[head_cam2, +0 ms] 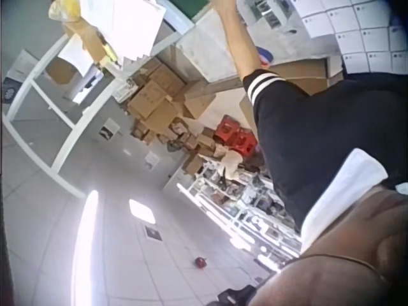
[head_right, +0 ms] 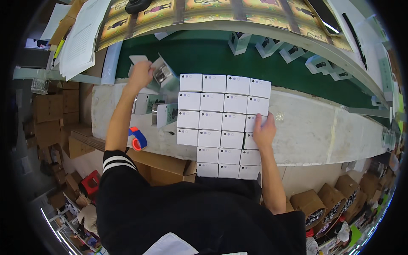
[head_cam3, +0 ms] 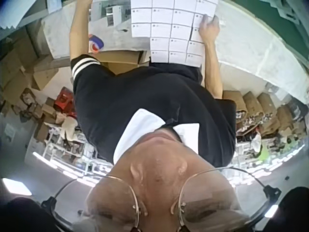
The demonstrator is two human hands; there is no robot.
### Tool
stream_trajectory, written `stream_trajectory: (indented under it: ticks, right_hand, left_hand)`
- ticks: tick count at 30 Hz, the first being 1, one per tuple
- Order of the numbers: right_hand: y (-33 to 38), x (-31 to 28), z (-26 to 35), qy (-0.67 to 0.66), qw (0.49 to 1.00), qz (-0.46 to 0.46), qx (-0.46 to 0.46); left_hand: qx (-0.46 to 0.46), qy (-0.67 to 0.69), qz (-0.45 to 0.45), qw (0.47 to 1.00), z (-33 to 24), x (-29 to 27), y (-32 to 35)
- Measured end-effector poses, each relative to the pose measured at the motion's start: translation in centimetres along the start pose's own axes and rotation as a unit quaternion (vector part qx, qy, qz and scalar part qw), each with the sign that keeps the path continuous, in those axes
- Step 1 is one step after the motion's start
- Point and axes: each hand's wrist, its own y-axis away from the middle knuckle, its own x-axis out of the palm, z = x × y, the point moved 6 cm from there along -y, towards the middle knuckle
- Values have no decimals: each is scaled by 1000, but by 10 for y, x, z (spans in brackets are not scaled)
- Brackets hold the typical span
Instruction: Packaging small electronic products into white boxes and organizing them on an assembly line workstation.
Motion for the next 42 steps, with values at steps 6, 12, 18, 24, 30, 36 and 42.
stream_trajectory:
  ticks: [6,12,18,24,30,36,42]
  right_hand:
    - [-1,-4,-1,-4,999,4,53]
    - [-60,-9,67,48,986,-67,-142]
    - [-184,66,142,100,979,91,-153]
    - [-271,107,106,202,929,46,-307]
    - [-245,58,110,267,879,91,-384]
    - [-207,-36,85,221,898,122,-359]
    - [-150,-97,38,124,945,70,-295]
  left_hand:
    - [-42,7,34,999,-15,4,38]
    - [-100,-30,40,994,-1,-15,56]
    - [-155,104,-135,973,-35,-83,97]
    - [-168,334,-197,906,-104,-94,182]
    - [-25,250,-137,958,-196,-29,229]
    - [-21,124,51,991,-252,49,260]
    - [-100,180,24,978,-227,27,247]
